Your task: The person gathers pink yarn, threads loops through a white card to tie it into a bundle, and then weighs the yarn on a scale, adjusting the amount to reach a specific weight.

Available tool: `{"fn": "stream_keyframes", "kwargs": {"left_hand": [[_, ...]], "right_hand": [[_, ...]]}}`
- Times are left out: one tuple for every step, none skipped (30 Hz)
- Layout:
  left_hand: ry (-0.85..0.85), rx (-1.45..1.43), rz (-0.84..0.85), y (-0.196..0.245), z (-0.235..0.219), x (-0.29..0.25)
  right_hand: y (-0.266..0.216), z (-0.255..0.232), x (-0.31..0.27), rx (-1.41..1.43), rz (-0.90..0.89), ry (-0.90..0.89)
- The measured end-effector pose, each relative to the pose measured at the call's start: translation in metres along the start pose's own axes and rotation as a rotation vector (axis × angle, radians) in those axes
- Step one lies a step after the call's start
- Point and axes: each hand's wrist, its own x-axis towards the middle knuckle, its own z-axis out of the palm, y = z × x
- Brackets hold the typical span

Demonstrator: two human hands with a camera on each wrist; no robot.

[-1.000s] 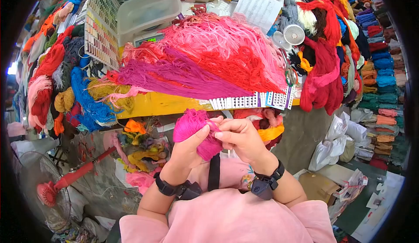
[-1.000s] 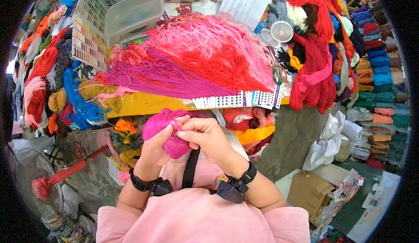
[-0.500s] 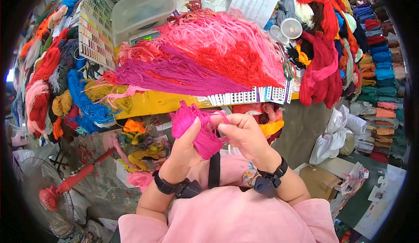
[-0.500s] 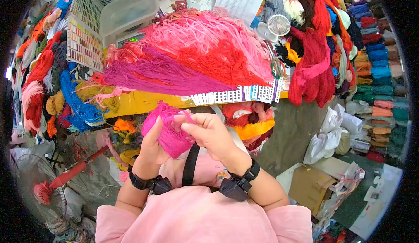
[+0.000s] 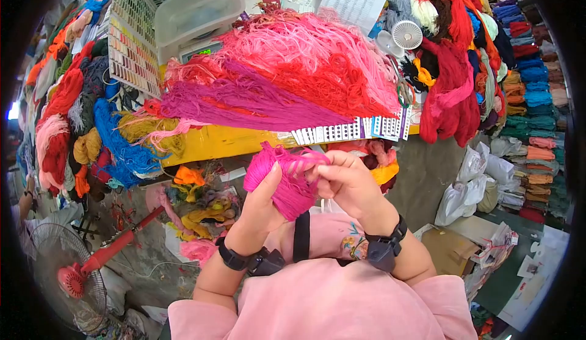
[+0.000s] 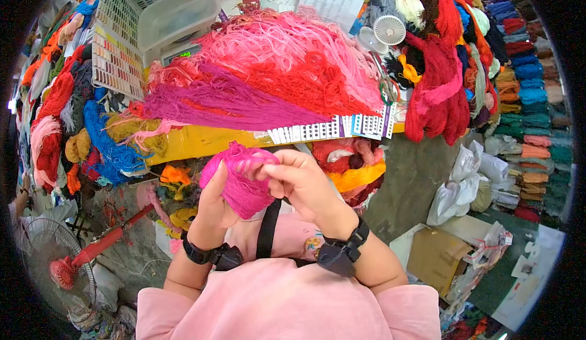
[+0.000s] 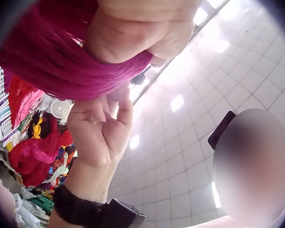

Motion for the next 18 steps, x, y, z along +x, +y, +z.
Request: {"fn": "stream_keyframes", "kwargs": {"left_hand": [[-0.040, -0.007, 0.025, 0.000, 0.000, -0.001], [-0.042, -0.007, 0.022, -0.001, 0.000, -0.002], [0.010, 0.004, 0.018, -0.002, 0.002, -0.003], [0.063, 0.015, 0.015, -0.004, 0.002, -0.003], [0.062, 0.016, 0.013, -0.005, 0.003, -0.002], [0.060, 0.014, 0.038, -0.006, 0.003, -0.002], [0.057, 0.013, 0.063, -0.006, 0.003, -0.002], [0.059, 0.016, 0.058, -0.006, 0.004, -0.003], [0.040, 0.027, 0.053, -0.006, 0.005, -0.003], [0.022, 0.038, 0.047, -0.006, 0.006, -0.004], [0.024, 0.038, 0.044, -0.006, 0.007, -0.004], [0.043, 0.055, 0.034, -0.006, 0.008, -0.003], [0.063, 0.072, 0.024, -0.007, 0.009, -0.003], [0.065, 0.073, 0.020, -0.008, 0.009, -0.003], [0.058, 0.088, 0.012, -0.009, 0.008, -0.004], [0.052, 0.104, 0.004, -0.009, 0.008, -0.004], [0.054, 0.106, -0.001, -0.009, 0.008, -0.004], [0.035, 0.132, 0.013, -0.009, 0.008, -0.003]], "right_hand": [[-0.002, -0.004, 0.000, 0.122, 0.054, -0.062], [-0.003, -0.006, -0.001, 0.243, 0.105, -0.122], [-0.003, -0.005, -0.002, 0.244, 0.101, -0.120], [-0.003, -0.003, -0.002, 0.199, 0.094, -0.077], [-0.003, 0.001, -0.003, 0.154, 0.089, -0.036], [-0.003, 0.005, -0.003, 0.156, 0.087, -0.035], [-0.003, 0.010, -0.003, 0.015, 0.065, 0.022], [-0.001, 0.012, -0.003, -0.122, 0.043, 0.081], [0.000, 0.012, -0.003, -0.119, 0.044, 0.082], [0.002, 0.011, -0.003, -0.152, 0.031, 0.058], [0.002, 0.011, -0.002, -0.186, 0.017, 0.035], [0.002, 0.013, -0.003, -0.182, 0.018, 0.037], [0.001, 0.018, -0.004, -0.185, 0.001, 0.037], [0.001, 0.020, -0.004, -0.188, -0.017, 0.037], [0.001, 0.018, -0.004, -0.184, -0.016, 0.038], [0.001, 0.015, -0.004, -0.217, -0.013, 0.016], [0.002, 0.013, -0.004, -0.251, -0.010, -0.005], [0.002, 0.013, -0.005, -0.245, -0.011, -0.004]]}}
